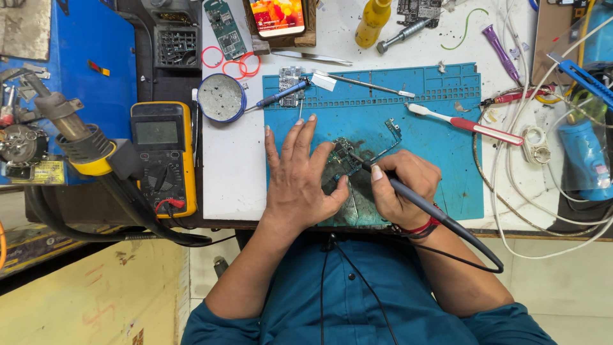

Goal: The person solders components on a small circuit board at a repair workbench, holding the board with one hand while applying a soldering iron with the other. They reposition the board, work on different board sections, and use tweezers to handle small parts on the board.

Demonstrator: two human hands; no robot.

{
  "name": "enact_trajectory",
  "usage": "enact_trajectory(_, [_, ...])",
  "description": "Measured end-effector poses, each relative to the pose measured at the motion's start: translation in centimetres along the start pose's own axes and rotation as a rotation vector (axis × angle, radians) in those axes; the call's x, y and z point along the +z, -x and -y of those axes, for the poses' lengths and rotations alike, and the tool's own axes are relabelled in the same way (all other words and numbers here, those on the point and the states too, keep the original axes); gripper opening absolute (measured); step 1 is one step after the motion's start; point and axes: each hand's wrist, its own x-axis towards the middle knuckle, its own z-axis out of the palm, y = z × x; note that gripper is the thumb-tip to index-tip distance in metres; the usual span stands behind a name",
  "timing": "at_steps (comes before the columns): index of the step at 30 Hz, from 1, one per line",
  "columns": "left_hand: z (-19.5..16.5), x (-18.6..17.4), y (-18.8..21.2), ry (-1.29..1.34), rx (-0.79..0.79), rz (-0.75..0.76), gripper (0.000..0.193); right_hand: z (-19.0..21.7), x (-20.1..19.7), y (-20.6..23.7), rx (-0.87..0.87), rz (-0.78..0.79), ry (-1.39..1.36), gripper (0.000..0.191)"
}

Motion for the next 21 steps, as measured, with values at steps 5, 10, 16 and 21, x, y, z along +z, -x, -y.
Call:
enact_trajectory(5, [-0.21, -0.06, -0.01, -0.004, -0.005, 0.0, 0.057, 0.07, -0.19, 0.04, 0.007, 0.011, 0.005, 0.008])
enact_trajectory(10, [-0.34, -0.06, 0.02, -0.013, -0.005, -0.01, 0.056, 0.05, -0.29, 0.09, 0.013, 0.015, 0.01, 0.009])
enact_trajectory(16, [-0.27, 0.01, 0.04, -0.01, -0.006, -0.016, 0.057, -0.04, -0.19, 0.24, 0.029, 0.019, 0.006, 0.01])
enact_trajectory(21, [-0.03, 0.02, -0.02, -0.004, -0.011, -0.009, 0.057, -0.1, 0.09, 0.16, 0.024, 0.012, 0.008, 0.009])
